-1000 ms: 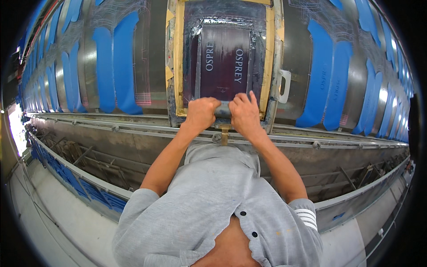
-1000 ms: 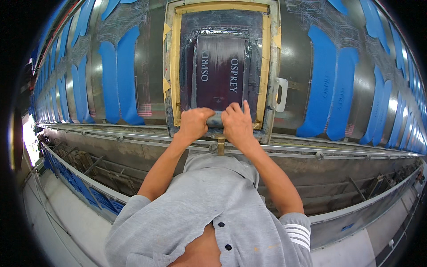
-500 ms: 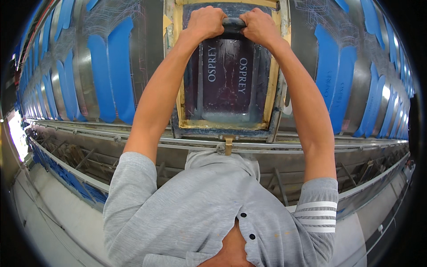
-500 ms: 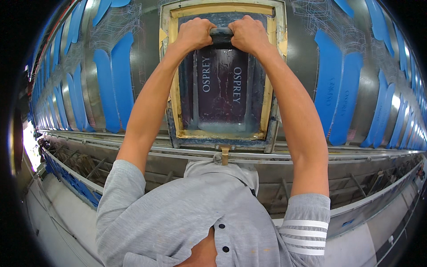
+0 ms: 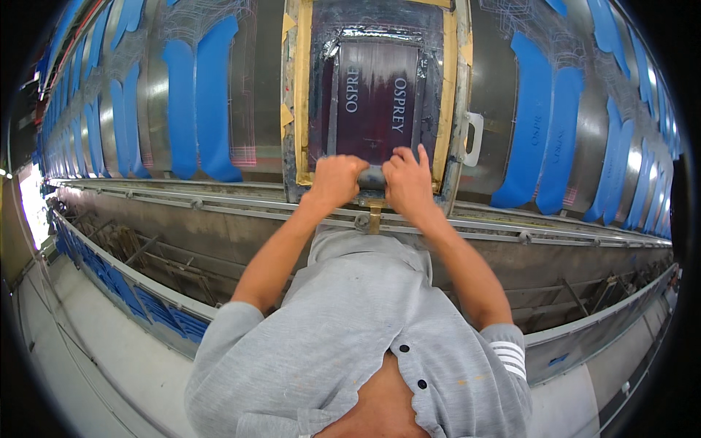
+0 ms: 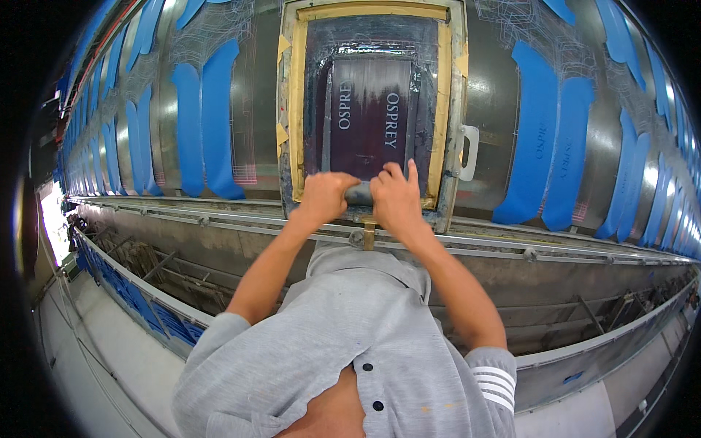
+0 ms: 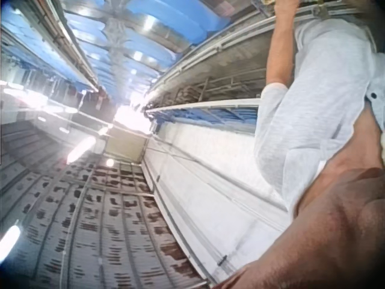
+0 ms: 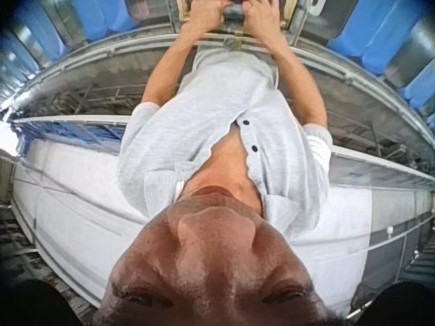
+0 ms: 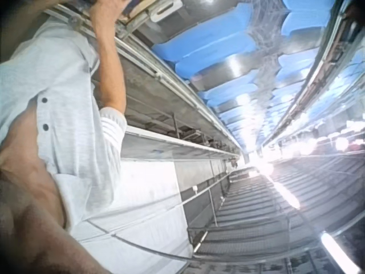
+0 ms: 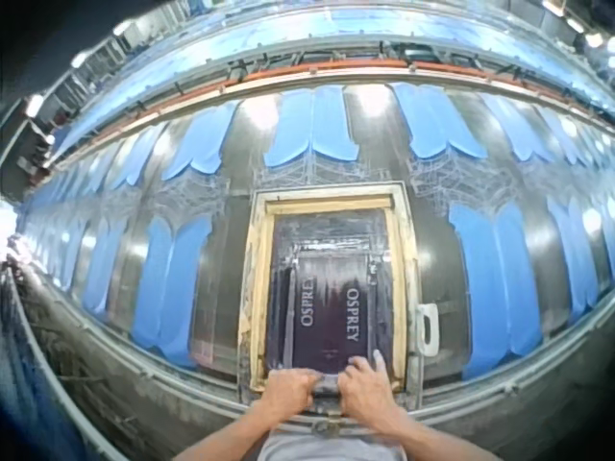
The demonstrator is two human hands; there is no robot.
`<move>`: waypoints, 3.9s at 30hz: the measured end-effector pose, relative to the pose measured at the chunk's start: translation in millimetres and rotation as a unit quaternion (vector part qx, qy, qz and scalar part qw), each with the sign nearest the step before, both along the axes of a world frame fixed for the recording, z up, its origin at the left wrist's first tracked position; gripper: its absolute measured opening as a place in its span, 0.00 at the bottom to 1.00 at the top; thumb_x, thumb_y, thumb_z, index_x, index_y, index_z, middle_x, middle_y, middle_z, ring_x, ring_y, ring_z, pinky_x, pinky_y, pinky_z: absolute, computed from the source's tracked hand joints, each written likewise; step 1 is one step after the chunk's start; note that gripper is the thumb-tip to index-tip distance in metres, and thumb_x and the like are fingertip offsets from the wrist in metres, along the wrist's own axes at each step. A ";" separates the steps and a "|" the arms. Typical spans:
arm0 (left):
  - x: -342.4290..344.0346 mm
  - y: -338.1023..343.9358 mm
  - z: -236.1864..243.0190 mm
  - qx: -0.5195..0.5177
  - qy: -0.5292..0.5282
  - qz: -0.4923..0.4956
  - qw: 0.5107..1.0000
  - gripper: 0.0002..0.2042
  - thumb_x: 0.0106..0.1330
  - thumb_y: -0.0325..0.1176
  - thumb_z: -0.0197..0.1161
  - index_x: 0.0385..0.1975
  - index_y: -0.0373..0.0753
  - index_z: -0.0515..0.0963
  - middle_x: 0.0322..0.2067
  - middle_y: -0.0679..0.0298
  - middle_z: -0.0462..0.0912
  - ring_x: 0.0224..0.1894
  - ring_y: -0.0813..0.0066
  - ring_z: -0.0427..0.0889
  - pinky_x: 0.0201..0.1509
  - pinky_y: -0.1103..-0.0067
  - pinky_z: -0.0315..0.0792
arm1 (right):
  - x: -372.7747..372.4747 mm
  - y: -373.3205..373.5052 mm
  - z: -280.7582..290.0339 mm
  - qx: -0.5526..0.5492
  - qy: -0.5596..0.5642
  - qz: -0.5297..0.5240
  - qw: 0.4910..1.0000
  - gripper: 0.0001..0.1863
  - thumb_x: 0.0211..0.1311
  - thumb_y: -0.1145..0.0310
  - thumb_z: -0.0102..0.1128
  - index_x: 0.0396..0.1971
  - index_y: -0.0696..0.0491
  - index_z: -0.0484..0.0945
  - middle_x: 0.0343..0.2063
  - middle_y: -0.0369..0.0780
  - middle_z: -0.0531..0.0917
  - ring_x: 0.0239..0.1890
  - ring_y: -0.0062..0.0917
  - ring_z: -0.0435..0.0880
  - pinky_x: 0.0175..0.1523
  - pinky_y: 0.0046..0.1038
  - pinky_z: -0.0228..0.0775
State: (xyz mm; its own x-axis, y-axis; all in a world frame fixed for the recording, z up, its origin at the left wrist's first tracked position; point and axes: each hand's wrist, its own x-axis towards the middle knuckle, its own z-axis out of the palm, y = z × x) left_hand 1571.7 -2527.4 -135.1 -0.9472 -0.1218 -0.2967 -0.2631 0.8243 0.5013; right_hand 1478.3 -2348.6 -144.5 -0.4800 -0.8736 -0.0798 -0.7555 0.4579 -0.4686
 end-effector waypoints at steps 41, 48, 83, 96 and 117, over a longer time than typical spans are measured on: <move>46.2 29.7 -3.0 -0.011 0.109 0.019 0.994 0.18 0.50 0.20 0.62 0.42 0.42 0.87 0.42 0.61 0.90 0.45 0.59 0.88 0.46 0.66 0.82 | -132.5 57.3 -67.3 -0.057 -0.011 -0.492 0.868 0.23 0.69 0.48 0.57 0.43 0.53 0.88 0.36 0.52 0.88 0.41 0.53 0.86 0.50 0.47 0.76; 77.7 -36.5 24.6 0.017 0.138 0.042 0.989 0.21 0.47 0.19 0.64 0.44 0.41 0.86 0.47 0.59 0.89 0.49 0.58 0.87 0.51 0.66 0.81 | -110.2 -1.3 4.3 -0.178 -0.091 -0.479 0.855 0.17 0.69 0.60 0.64 0.33 0.61 0.87 0.23 0.43 0.84 0.26 0.26 0.79 0.35 0.35 0.69; 160.8 -310.4 -14.7 -0.078 0.190 0.040 0.978 0.20 0.49 0.19 0.61 0.45 0.38 0.85 0.45 0.55 0.89 0.47 0.53 0.87 0.50 0.64 0.80 | 41.6 -254.8 -53.0 -0.074 -0.064 -0.522 0.847 0.19 0.68 0.52 0.59 0.37 0.53 0.88 0.33 0.50 0.88 0.39 0.50 0.86 0.46 0.47 0.74; -79.0 -450.8 3.4 -0.097 0.013 -0.023 0.995 0.17 0.53 0.28 0.63 0.41 0.52 0.90 0.33 0.52 0.89 0.40 0.50 0.88 0.45 0.59 0.81 | -60.6 -397.6 58.6 -0.133 0.116 -0.084 0.981 0.24 0.60 0.54 0.71 0.53 0.50 0.85 0.52 0.41 0.85 0.61 0.38 0.77 0.66 0.44 0.64; 154.0 -324.8 11.9 -0.032 -0.063 -0.040 0.997 0.17 0.51 0.26 0.64 0.39 0.52 0.90 0.35 0.58 0.89 0.41 0.55 0.88 0.46 0.60 0.80 | 151.3 -318.5 13.4 0.023 0.006 0.011 1.000 0.07 0.47 0.70 0.64 0.29 0.53 0.84 0.35 0.42 0.85 0.51 0.37 0.80 0.67 0.53 0.63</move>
State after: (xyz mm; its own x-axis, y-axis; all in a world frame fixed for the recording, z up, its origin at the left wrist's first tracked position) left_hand 1725.7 -2852.2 -123.2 -0.9102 -0.0694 -0.4083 -0.2526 0.8743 0.4145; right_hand 1629.6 -2667.2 -131.0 -0.4620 -0.8796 -0.1136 -0.7712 0.4617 -0.4383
